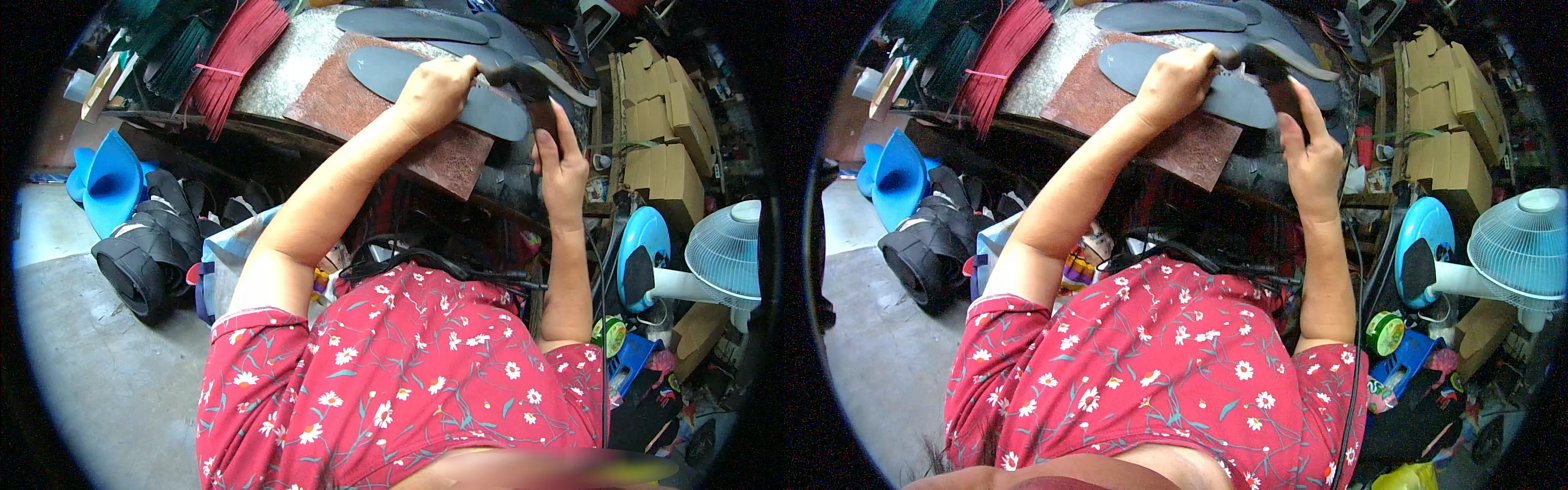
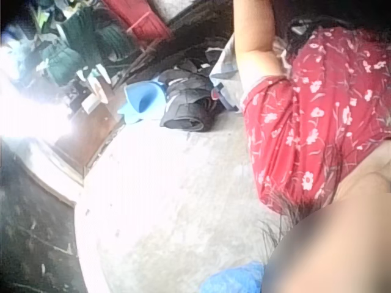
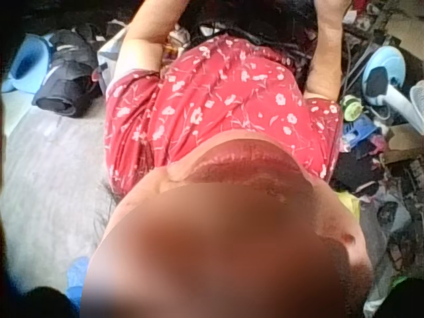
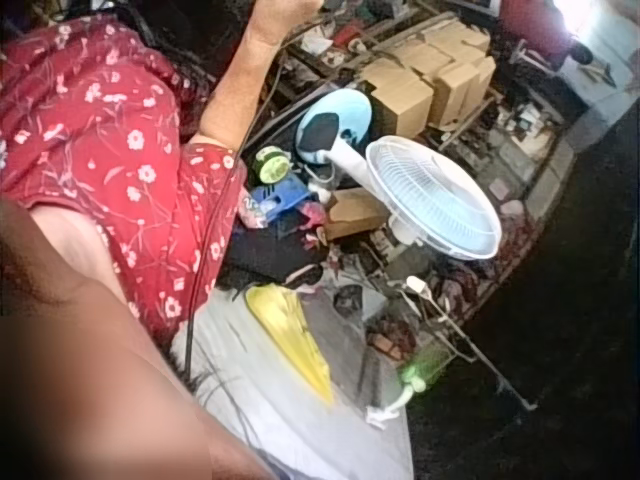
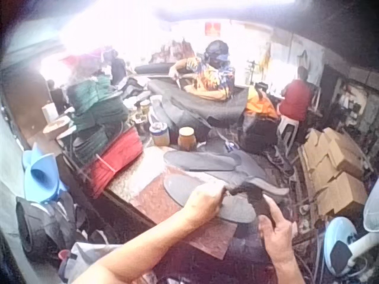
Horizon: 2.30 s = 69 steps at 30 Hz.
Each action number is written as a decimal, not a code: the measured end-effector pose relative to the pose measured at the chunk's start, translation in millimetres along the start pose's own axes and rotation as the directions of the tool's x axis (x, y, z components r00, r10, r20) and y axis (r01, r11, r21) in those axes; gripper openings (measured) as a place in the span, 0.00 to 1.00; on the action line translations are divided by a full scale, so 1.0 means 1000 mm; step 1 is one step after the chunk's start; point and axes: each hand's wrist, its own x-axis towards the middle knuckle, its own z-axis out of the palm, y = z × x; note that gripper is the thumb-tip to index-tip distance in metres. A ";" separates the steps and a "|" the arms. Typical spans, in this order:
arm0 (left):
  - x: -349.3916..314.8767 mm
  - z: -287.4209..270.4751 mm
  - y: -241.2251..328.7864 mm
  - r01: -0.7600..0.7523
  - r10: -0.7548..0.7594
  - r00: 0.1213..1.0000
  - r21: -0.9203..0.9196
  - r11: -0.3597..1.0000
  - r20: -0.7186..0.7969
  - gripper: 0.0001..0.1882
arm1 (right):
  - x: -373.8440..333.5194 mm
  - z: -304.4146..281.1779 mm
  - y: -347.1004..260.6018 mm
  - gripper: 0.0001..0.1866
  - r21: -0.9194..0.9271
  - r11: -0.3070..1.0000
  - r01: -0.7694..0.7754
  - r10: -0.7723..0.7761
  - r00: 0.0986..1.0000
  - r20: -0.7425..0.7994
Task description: The person repeatedly hammers a black shoe sole placed on a wooden block. They hold the sole with the left hand and strike it with a hammer in the right hand, occasionally repositioning the sole on the block.
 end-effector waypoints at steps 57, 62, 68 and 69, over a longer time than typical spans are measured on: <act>0.005 -0.067 -0.117 0.550 -0.693 0.718 -0.663 0.508 0.064 0.07 | 0.068 -0.005 0.040 0.22 0.344 0.929 0.135 0.034 0.895 -0.444; 0.010 -0.089 -0.115 0.258 -0.700 0.591 -0.728 0.635 -0.401 0.04 | 0.048 0.034 0.035 0.19 0.012 0.954 0.300 -0.300 0.954 -0.001; 0.005 -0.098 -0.068 0.248 -0.707 0.569 -0.731 0.635 -0.421 0.06 | 0.035 0.050 0.045 0.19 -0.238 0.903 0.357 -0.282 0.912 0.297; 0.004 -0.092 -0.059 0.317 -0.708 0.623 -0.721 0.617 -0.332 0.06 | 0.034 0.048 0.046 0.19 -0.221 0.902 0.371 -0.287 0.898 0.334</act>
